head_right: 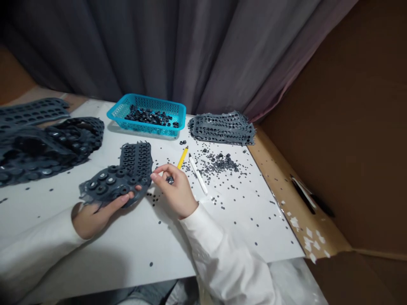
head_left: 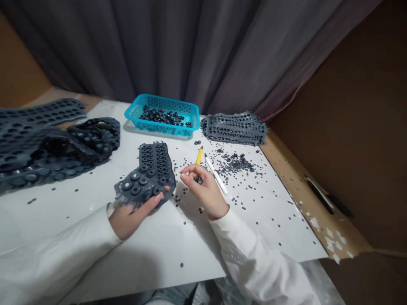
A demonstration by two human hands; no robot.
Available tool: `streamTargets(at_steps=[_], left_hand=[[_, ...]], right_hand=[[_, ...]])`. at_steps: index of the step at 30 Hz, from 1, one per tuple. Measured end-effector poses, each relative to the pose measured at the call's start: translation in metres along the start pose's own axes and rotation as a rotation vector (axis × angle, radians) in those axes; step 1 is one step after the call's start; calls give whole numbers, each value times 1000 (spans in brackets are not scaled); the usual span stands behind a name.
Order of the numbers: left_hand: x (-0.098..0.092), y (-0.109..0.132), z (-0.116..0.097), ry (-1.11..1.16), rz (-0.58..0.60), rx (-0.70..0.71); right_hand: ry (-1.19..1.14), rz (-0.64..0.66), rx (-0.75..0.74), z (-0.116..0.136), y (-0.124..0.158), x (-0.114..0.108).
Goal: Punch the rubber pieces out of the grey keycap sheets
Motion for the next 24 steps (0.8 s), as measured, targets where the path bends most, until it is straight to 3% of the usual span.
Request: streamTargets(at_steps=[2,7,10,13,15,19,24], left_hand=[[-2,4,3,-22,-21,42],[-8,13,0,-79,-62,95],[-10,14,1,30,-147,-46],[-7,11,4,266,-204,-232],[-3,6,4,405,-189,-320],[7,-1,2,579,-14,-471],[11,-1,-3,594,163,-411]], right_hand=[[283,60,-140,6,-2,6],[672,431,-277,8,-8,26],[836,573,-381,12,-11,35],[952,553,-445,16,-15,41],[986,516,-465,16,-17,45],[946,481,-465,14,-19,49],[531,506,-343,8,-25,44]])
Point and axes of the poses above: each hand's wrist, its own y-axis away from the middle knuckle, its own x-axis out of the palm, z = x × y, the point moved 5 cm from there along -y, towards the middle knuckle
